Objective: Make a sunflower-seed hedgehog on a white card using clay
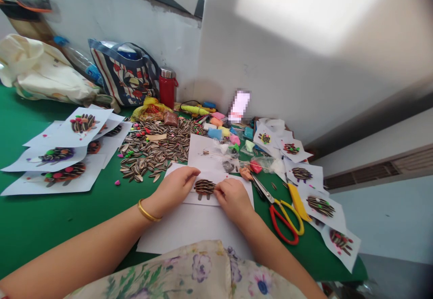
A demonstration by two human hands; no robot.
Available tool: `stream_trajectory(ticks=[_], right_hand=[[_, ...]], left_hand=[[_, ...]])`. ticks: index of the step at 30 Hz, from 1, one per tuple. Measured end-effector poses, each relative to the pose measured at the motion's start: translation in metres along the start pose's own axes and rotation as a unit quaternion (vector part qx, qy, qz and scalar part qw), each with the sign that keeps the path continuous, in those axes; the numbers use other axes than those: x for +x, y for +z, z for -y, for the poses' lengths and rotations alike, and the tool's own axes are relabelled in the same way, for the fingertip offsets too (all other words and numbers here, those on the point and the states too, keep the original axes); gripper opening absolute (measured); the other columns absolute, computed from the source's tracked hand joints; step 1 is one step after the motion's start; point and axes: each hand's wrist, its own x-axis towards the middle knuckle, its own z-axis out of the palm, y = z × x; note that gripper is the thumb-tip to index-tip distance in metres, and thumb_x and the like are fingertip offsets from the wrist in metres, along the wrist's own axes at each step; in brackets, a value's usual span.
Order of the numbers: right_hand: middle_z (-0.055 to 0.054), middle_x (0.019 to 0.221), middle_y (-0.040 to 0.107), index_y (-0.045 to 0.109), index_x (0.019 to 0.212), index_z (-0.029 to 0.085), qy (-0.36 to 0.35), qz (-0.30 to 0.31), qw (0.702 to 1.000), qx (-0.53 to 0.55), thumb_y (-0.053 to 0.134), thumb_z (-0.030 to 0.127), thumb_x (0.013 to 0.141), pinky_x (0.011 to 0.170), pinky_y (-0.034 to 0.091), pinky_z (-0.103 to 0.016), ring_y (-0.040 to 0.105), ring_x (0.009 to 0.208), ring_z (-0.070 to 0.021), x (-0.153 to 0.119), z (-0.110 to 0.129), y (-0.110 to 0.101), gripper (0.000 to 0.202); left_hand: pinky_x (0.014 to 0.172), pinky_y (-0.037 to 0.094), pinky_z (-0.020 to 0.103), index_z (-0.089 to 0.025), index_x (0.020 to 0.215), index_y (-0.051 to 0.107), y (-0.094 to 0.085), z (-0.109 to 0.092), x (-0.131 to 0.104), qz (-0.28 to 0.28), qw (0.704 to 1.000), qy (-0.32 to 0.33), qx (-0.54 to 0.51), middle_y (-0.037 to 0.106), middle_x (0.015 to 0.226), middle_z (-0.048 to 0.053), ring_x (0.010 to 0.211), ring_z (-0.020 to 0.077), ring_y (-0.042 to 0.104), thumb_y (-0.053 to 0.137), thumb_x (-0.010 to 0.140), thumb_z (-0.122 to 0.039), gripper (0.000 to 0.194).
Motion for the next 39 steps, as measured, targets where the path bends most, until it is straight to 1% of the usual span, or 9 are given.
stream_trajectory(ticks=[6,10,14,19,23,27,31,36,39], right_hand=[[-0.002,0.08,0.067,0.067,0.082,0.019,0.005,-0.017,0.998,0.055,0.064,0.016,0.086,0.078,0.04,-0.031,0.058,0.082,-0.019,-0.002,-0.009,-0.011,0.006],[-0.002,0.078,0.066,0.068,0.082,0.02,-0.003,-0.033,0.996,0.082,0.064,0.014,0.084,0.079,0.041,-0.031,0.058,0.081,-0.0187,-0.002,-0.013,-0.016,0.007],[-0.002,0.079,0.066,0.07,0.082,0.021,-0.018,-0.028,0.994,0.107,0.065,0.015,0.084,0.08,0.042,-0.032,0.058,0.082,-0.0187,-0.002,-0.015,-0.011,0.008],[-0.002,0.08,0.066,0.071,0.084,0.022,-0.03,-0.031,0.994,0.1,0.065,0.017,0.085,0.084,0.042,-0.034,0.058,0.082,-0.0193,-0.003,-0.012,-0.002,0.007],[-0.003,0.081,0.065,0.071,0.086,0.022,-0.031,-0.046,0.995,0.087,0.063,0.018,0.086,0.084,0.042,-0.035,0.057,0.084,-0.0198,-0.002,-0.008,-0.002,0.009],[-0.004,0.082,0.065,0.073,0.093,0.023,-0.039,-0.049,0.995,0.079,0.062,0.018,0.087,0.08,0.041,-0.034,0.057,0.083,-0.0197,-0.002,-0.008,-0.002,0.013],[-0.004,0.082,0.065,0.074,0.093,0.023,-0.043,-0.051,0.994,0.084,0.061,0.018,0.088,0.076,0.041,-0.033,0.057,0.081,-0.0196,-0.002,-0.009,0.001,0.015],[-0.004,0.082,0.065,0.074,0.093,0.023,-0.043,-0.053,0.994,0.09,0.06,0.018,0.088,0.076,0.042,-0.033,0.057,0.082,-0.0196,-0.002,-0.007,0.0,0.016],[-0.004,0.083,0.065,0.071,0.099,0.022,-0.029,-0.066,0.992,0.1,0.058,0.019,0.088,0.078,0.044,-0.034,0.058,0.083,-0.0203,-0.002,-0.007,-0.003,0.017]], left_hand=[[0.092,0.047,0.037,-0.021,0.103,0.071,-0.001,0.0,0.0,0.012,1.0,0.001,0.026,0.072,0.104,0.008,0.098,0.0251,0.064,0.054,0.087,-0.025,0.024],[0.095,0.047,0.038,-0.019,0.107,0.069,-0.001,0.0,0.0,0.029,0.997,0.01,0.074,0.071,0.108,0.007,0.102,0.0236,0.063,0.048,0.09,-0.024,0.027],[0.095,0.048,0.037,-0.017,0.108,0.067,-0.001,-0.001,0.0,0.034,0.994,0.012,0.1,0.071,0.108,0.007,0.103,0.0224,0.063,0.046,0.091,-0.023,0.028],[0.094,0.049,0.037,-0.017,0.108,0.067,-0.001,-0.001,0.0,0.033,0.994,0.018,0.107,0.071,0.108,0.007,0.103,0.0219,0.064,0.046,0.091,-0.022,0.028],[0.094,0.049,0.037,-0.017,0.108,0.067,-0.001,0.001,0.0,0.033,0.994,0.021,0.107,0.07,0.108,0.007,0.103,0.022,0.064,0.046,0.091,-0.022,0.027],[0.094,0.05,0.037,-0.018,0.107,0.067,0.0,0.004,0.0,0.033,0.994,0.023,0.104,0.07,0.108,0.007,0.103,0.0219,0.063,0.046,0.091,-0.024,0.027],[0.093,0.05,0.037,-0.018,0.108,0.067,0.0,0.005,0.0,0.031,0.994,0.028,0.1,0.07,0.109,0.006,0.103,0.0217,0.063,0.046,0.092,-0.025,0.027],[0.094,0.05,0.037,-0.019,0.108,0.067,0.0,0.007,-0.002,0.027,0.994,0.032,0.102,0.07,0.109,0.006,0.103,0.0215,0.063,0.046,0.092,-0.024,0.026],[0.093,0.05,0.036,-0.02,0.108,0.067,0.0,0.009,-0.002,0.023,0.994,0.035,0.1,0.07,0.108,0.005,0.102,0.0208,0.063,0.046,0.092,-0.025,0.026]])
